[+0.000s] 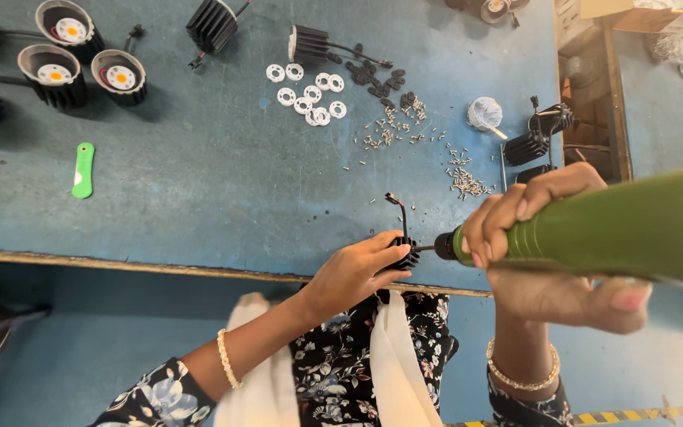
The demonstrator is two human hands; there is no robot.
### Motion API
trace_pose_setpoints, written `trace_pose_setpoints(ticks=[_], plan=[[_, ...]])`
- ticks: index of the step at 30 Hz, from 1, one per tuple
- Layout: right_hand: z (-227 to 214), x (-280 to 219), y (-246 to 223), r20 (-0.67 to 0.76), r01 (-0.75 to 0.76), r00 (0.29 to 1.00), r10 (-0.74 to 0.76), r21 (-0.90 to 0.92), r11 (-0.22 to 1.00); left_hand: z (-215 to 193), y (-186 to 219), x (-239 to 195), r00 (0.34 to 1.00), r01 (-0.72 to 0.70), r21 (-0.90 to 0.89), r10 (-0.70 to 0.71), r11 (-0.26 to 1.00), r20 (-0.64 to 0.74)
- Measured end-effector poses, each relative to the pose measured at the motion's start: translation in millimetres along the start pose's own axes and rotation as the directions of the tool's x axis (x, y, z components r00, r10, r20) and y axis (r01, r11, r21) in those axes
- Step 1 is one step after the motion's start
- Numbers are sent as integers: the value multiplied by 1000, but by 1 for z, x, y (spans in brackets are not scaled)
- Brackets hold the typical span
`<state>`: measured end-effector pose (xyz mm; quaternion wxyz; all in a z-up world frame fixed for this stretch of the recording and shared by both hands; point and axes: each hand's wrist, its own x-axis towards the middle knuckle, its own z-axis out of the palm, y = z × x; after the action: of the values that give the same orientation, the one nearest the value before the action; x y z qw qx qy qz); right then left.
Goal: The person is assembling light fixtures at a workbench. They pick up and position components like circular LED boards and wires onto heat sinks, then use an electric screwdriver and a manual screwdriver to secure them with screws.
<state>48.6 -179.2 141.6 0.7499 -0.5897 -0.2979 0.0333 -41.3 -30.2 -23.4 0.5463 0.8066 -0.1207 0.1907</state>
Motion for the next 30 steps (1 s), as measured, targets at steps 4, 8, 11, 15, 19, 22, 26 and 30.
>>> trace_pose_setpoints(ticks=[4,8,11,15,19,22,26,30], plan=[[10,4,4,36,13,999,-13,12,1000,5,0,-3,998,-22,-2,22,1000,-61],[12,0,-4,87,-46,995,45,10,999,9,0,-4,997,9,26,-7,1000,-72],[9,3,-5,154,-35,988,25,62,997,11,-1,-4,997,10,26,-8,1000,-77],[9,2,-1,158,-11,987,-6,106,994,14,-1,-6,996,3,37,1,999,-90],[8,5,2,150,-3,989,-17,134,991,14,-1,-5,996,-8,73,14,997,-88],[10,7,4,155,-6,988,-19,158,987,14,0,-5,997,23,58,-19,998,-68],[8,11,6,161,-2,987,-25,168,986,16,0,-5,996,34,54,-29,998,-80],[6,12,8,186,-7,982,-31,200,980,16,-1,-6,996,41,60,-36,997,-80]])
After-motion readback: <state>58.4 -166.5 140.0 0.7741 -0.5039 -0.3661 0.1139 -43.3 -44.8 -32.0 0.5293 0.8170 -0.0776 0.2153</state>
